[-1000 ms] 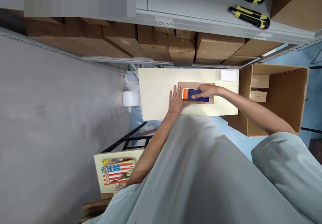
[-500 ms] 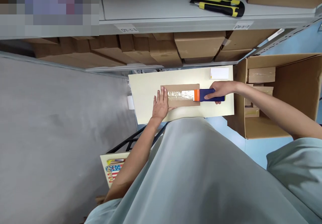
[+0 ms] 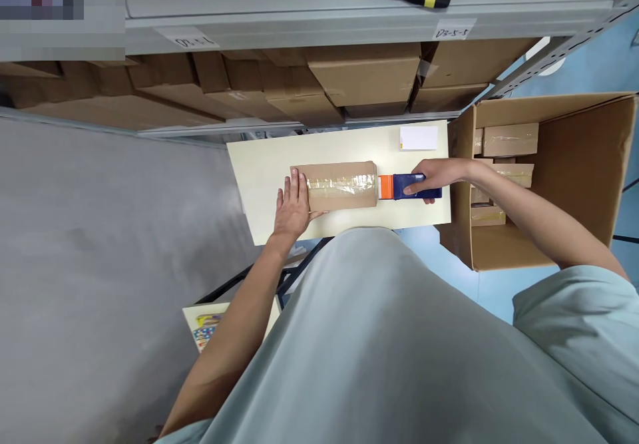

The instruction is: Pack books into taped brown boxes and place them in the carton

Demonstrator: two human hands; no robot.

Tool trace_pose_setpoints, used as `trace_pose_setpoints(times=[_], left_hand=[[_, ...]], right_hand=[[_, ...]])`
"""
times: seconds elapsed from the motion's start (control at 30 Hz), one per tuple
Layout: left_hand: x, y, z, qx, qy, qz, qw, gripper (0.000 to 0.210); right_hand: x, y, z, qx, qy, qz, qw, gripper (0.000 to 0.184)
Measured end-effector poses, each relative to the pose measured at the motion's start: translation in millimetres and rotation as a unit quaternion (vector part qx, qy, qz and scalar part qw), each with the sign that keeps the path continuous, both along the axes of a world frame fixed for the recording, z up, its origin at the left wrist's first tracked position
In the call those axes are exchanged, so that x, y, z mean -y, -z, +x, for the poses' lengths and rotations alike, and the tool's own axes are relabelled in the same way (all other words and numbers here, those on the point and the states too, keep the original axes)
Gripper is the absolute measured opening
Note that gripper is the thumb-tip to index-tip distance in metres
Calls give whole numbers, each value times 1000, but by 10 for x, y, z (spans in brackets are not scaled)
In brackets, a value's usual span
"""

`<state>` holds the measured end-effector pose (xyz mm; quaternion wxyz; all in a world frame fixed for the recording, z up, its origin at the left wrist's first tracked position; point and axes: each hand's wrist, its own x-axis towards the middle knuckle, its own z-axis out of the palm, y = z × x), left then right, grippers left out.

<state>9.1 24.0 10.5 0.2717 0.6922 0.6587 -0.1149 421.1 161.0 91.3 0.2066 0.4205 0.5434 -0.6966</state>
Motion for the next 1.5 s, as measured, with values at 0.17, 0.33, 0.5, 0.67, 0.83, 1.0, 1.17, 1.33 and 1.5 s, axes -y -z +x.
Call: trace_pose_setpoints(times=[0.17, 0.33, 0.5, 0.67, 0.83, 1.0, 1.17, 1.33, 1.5], left_hand=[[-3, 34, -20, -2, -2, 1, 1000, 131], [10, 87, -64, -12, 14, -2, 1000, 128], [9, 124, -81, -22, 21, 4, 1000, 125], [19, 124, -74, -21, 33, 12, 999, 127], [32, 109, -65, -19, 40, 31, 999, 131], [59, 115, -84, -5, 36, 36, 999, 129], [96, -22, 106, 56, 31, 81, 995, 119], [85, -461, 569, 194, 127, 158, 960, 83], [-50, -992, 712, 277, 211, 258, 901, 63]], right_hand=[[-69, -58, 74, -4, -45, 17, 999, 72], [-94, 19, -13, 56, -118, 54, 990, 77], [-3, 106, -229, 132, -161, 132, 969, 63], [249, 145, -524, 180, -159, 211, 947, 39], [583, 274, -817, 277, -118, 305, 904, 30], [853, 348, -791, 298, -34, 327, 896, 37], [1068, 132, -647, 323, 55, 341, 881, 50], [1138, -288, -730, 306, 92, 352, 879, 48], [1028, -709, -1041, 202, 88, 423, 879, 47]])
